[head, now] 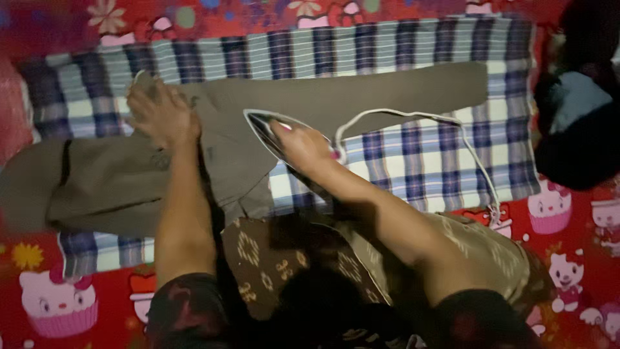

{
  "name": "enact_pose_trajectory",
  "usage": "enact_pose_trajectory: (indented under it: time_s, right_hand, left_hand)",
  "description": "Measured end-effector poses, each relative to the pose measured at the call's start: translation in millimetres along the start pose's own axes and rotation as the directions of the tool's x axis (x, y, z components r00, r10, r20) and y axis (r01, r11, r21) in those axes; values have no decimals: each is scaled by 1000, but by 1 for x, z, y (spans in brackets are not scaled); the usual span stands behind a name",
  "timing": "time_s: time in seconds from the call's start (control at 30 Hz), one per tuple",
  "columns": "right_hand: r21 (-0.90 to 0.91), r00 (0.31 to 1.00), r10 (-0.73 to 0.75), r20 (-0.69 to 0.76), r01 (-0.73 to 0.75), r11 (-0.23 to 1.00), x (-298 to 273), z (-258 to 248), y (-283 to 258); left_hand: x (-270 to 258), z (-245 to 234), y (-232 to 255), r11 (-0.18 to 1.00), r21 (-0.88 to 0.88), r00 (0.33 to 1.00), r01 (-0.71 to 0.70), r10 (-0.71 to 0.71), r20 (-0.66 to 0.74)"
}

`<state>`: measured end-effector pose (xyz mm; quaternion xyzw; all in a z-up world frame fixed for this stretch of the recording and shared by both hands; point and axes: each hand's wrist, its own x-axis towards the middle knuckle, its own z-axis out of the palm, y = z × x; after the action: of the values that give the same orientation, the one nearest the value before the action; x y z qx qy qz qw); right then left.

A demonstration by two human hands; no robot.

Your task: The person irons a grey long-sleeved shirt on a plaid mat laid out on a patterned floor. They smooth the fabric with their hands and use a pink electric iron to press the sleeves and body of the shirt.

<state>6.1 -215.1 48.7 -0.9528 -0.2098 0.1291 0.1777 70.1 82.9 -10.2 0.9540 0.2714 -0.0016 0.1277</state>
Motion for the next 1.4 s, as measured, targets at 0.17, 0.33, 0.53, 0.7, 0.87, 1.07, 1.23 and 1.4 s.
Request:
enact_pose_trajectory:
  time_s: [0.17,0.33,0.53,0.7,0.87,1.07,1.23,1.4]
  right_hand:
    - [10,980,40,-197,-38,999,45,-3,16]
    - [43,913,22,-406,-5,999,23,-24,82]
    - [-56,893,408,-192,-425,904,-25,-63,188]
    - [14,792,475,-383,-509,861,-70,-95,270]
    - [44,717,572,-400,-608,793,-98,-123,319]
    - [-80,730,525,-437,-613,786,-95,-127,404]
    - [-106,725,453,-519,-580,808,-127,-129,447]
    - [11,673,557,-487,-633,774,-210,-119,428]
  left_hand:
    - [-14,-18,9,999,-40,999,-33,33,-1]
    - [-16,-28,12,999,-47,999,-12,14,45]
    - [-14,-19,12,996,-65,998,-61,61,-6]
    - [-14,-13,6,994,-44,994,-102,100,-45]
    - [-12,-6,8,994,15,993,-106,106,-48]
    - [-17,-11,12,997,2,996,-78,78,-42]
    - [-18,-21,17,997,-37,998,-64,64,-10]
    - [-16,-12,12,997,-14,996,-76,75,-43]
